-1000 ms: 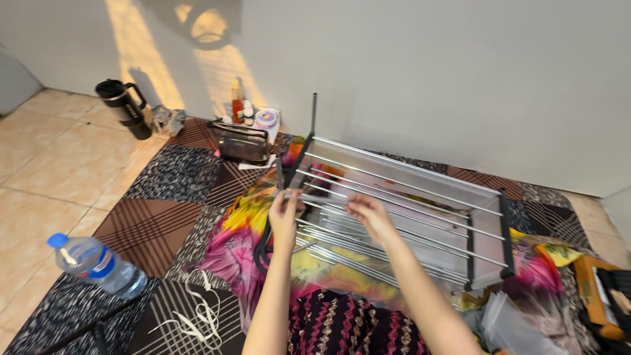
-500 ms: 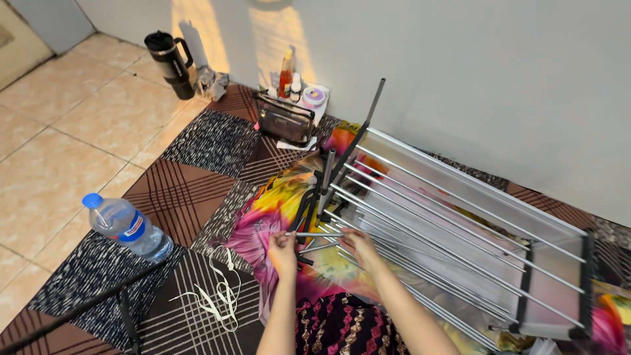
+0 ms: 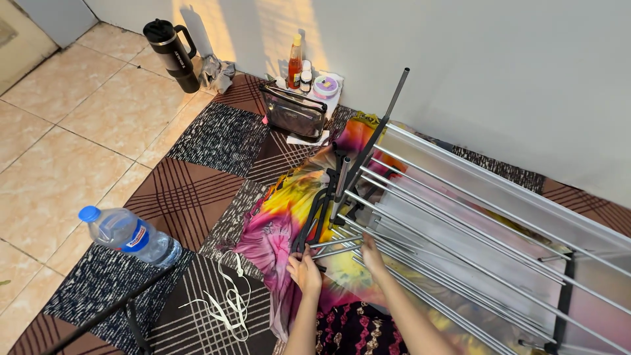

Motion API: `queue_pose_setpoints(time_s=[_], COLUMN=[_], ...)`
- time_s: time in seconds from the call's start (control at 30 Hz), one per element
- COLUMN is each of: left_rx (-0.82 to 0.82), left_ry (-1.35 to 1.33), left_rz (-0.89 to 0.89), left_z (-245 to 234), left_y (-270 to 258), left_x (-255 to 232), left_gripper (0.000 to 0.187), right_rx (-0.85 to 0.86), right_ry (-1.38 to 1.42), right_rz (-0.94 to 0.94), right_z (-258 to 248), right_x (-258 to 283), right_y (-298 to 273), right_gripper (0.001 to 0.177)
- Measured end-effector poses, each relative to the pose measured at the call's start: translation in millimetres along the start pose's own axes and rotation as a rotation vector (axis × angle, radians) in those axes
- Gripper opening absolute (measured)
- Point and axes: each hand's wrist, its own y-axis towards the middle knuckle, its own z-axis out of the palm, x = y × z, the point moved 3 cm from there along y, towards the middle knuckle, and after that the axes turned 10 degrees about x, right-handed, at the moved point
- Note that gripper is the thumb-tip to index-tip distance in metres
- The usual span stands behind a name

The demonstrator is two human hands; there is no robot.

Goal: The person assembles a metal-framed furniture unit on a patterned mat. They connect black plastic connectors to silver metal rods, insert translucent plastic panels, and secure the frame by hand.

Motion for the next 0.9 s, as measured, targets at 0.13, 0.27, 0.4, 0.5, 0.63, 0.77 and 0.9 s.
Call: queue_pose_setpoints(time_s=[0.13,0.27,0.4,0.5,0.63,0.77,0.9], left_rx=[0.06,0.13,0.075,-0.018,-0.169,-0.19,0.02], left_ry=[0.095,0.113,0.106,0.088,-0.068,-0.178,-0.139], left_rz=[-0.059,-0.118,-0.057,0.059,0.273,0.514,0.688], left_z=[0,-3,-6,-8,-11,-17,-16], left_y=[-1,-5,-10,-12,-9,9,45], left_x=[4,2,-6,-21,-72,-129,-162], left_gripper=[0.048,0.047,0.048,0.05,0.05,0.061,0.062], right_rx=[-0.004,0.021,-0.024,-0.007,0.04,-0.147,-0.548], right_ry=[-0.171,-0.22,-0.305,-0.51,-0.536,-0.722,-0.924], right_rz=[0.042,0.264,-0.083,-0.167,-0.301,-0.641,-0.678], right_z=[7,10,9,14,22,-6,-85], right_x=[-5,-13,0,16,69,136,176], right_y=[0,-1,-8,-24,-66,-125,-165], right_gripper=[0.065,0.071,0.071,0.074,0.072,0.057,0.048])
